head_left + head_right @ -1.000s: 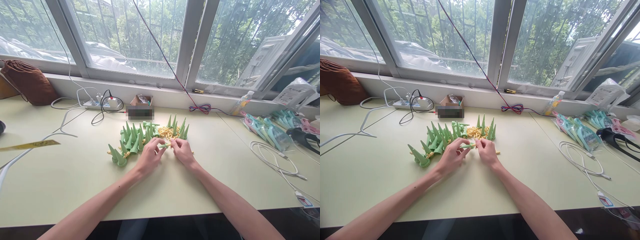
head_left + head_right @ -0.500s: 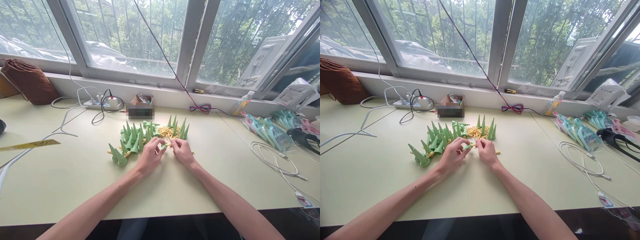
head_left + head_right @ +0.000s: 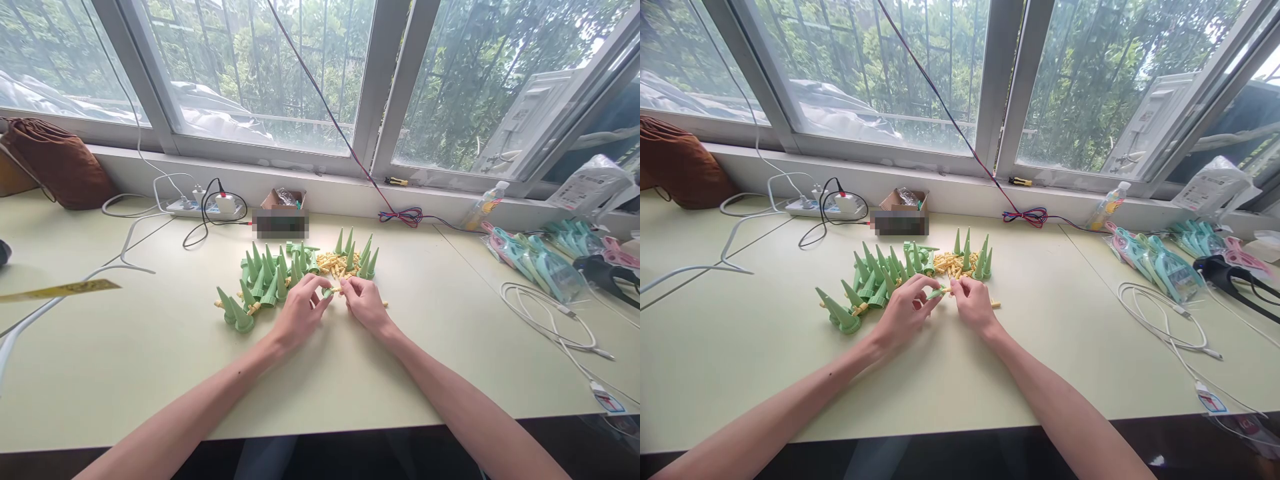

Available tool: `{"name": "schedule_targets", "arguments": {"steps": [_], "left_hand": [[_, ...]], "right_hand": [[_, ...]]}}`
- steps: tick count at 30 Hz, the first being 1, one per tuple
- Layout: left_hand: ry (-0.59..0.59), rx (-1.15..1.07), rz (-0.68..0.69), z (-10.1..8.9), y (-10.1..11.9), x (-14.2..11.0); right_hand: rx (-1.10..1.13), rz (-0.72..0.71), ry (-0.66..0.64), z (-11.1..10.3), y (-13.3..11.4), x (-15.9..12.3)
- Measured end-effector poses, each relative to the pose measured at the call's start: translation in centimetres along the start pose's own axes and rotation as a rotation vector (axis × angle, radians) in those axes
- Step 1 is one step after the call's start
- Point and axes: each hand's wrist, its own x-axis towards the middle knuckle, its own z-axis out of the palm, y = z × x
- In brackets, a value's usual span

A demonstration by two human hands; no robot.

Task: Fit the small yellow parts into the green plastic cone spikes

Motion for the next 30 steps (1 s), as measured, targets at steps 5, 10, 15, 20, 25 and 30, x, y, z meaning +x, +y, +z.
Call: {"name": "schedule_targets", "arguments": {"steps": [5, 10, 15, 20, 25, 30], "left_hand": [[-0.003, -0.002, -0.006, 0.0, -0.1, 0.0], [-0.011, -0.006, -0.022, 0.0, -0.1, 0.1], [-0.023, -0.011, -0.056, -0.1, -0.1, 0.1], [-0.003, -0.030, -0.108, -0.2, 0.3, 0.2], [-0.022, -0.265, -0.249, -0.5, 0.9, 0.4], [-0.038, -0.420, -0.380, -0.7, 1.3, 0.6]], "right_hand": [[-0.006, 0.005, -0.001, 0.0, -0.1, 0.0], [-0.027, 0.003, 0.002, 0.0, -0.1, 0.0], [-0.088, -0.026, 0.037, -0.1, -0.1, 0.0], [-0.121, -0.019, 0.073, -0.1, -0.3, 0.1], [-0.118, -0.021, 0.102, -0.2, -0.4, 0.0], [-0.106, -0.023, 0.111, -0.1, -0.3, 0.0]]}}
